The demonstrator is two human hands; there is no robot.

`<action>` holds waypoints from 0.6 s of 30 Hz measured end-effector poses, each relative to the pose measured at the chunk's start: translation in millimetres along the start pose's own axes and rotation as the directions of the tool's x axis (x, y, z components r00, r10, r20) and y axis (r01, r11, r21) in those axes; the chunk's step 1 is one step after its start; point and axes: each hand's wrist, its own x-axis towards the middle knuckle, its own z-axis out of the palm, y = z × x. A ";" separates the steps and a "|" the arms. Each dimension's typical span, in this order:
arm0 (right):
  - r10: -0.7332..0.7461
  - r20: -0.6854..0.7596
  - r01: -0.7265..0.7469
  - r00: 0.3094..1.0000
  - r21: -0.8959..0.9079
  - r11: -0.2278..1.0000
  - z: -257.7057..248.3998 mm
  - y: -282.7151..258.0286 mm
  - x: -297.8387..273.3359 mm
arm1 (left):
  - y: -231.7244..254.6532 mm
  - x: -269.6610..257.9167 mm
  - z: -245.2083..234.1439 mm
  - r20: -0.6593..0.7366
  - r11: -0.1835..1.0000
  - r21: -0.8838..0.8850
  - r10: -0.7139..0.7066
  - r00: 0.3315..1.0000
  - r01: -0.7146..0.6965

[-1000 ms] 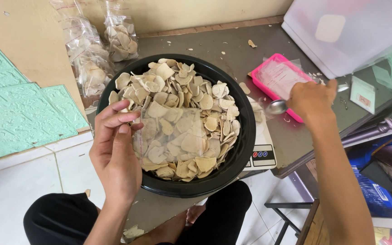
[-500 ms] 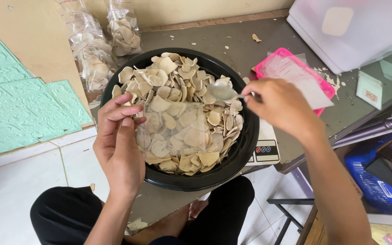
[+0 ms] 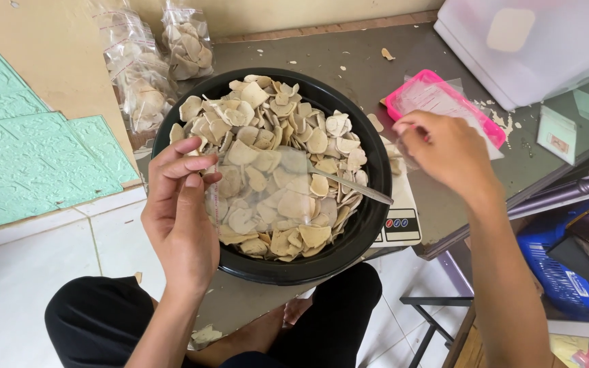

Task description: Packaging small chips or crackers into individual plastic bags from a large bowl and weighing them on a scale.

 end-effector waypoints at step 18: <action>0.228 0.217 -0.313 0.949 0.573 0.757 53.3 52.4 14.0 | -1.6 0.9 -0.6 0.000 1.000 0.012 -0.012 1.000 0.012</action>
